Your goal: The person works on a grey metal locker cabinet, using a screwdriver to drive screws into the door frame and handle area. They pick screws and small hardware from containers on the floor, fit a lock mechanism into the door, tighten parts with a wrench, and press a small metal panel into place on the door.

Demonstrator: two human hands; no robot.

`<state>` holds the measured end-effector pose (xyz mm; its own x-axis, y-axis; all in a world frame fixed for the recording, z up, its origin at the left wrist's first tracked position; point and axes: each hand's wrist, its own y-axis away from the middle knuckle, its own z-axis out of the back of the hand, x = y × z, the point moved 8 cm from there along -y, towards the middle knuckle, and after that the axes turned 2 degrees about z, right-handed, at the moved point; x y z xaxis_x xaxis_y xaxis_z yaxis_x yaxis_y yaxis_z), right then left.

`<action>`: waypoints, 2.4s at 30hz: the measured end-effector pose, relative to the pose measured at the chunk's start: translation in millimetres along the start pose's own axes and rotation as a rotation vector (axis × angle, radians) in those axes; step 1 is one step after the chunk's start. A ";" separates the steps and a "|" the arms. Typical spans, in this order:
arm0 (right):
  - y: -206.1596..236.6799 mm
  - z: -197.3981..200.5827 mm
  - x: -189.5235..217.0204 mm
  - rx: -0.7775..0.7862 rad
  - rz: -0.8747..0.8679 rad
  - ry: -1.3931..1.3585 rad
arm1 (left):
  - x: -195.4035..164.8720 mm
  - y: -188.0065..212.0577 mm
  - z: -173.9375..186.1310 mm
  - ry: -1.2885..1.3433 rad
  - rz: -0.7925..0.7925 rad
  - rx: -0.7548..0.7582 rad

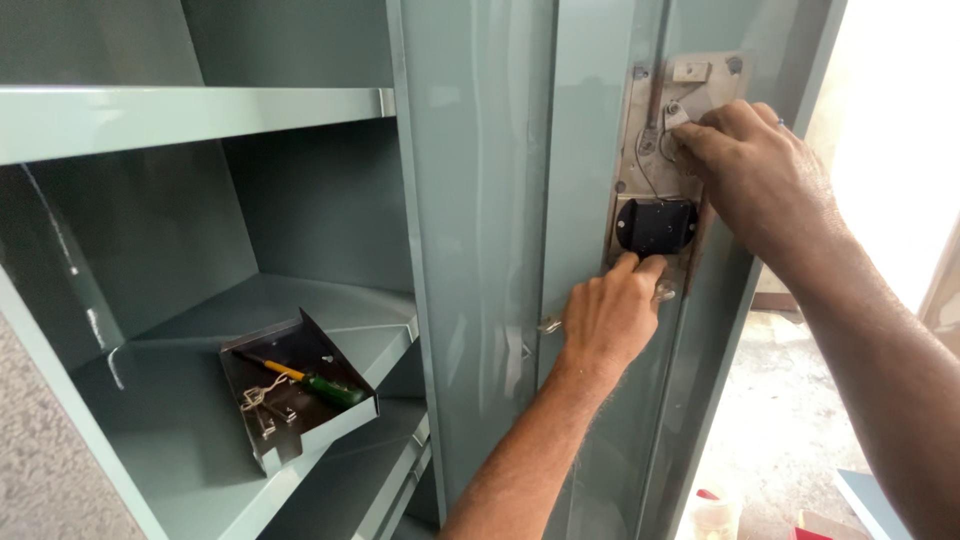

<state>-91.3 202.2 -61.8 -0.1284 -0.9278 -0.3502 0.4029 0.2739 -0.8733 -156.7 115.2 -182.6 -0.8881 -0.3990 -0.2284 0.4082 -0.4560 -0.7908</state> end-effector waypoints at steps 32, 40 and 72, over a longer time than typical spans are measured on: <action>-7.3 -14.5 8.6 0.072 0.078 0.684 | 5.2 8.9 -5.0 0.067 0.019 0.091; -22.3 -13.5 3.2 0.310 -0.040 0.550 | 5.3 8.7 -5.4 0.064 0.015 0.084; -17.2 3.0 3.5 0.174 0.145 0.701 | 4.9 10.2 -4.7 0.087 0.053 0.107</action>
<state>-96.0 193.5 -47.0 -0.5889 -0.4897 -0.6430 0.5900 0.2832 -0.7561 -157.8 112.3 -194.5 -0.8776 -0.3565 -0.3205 0.4714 -0.5201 -0.7122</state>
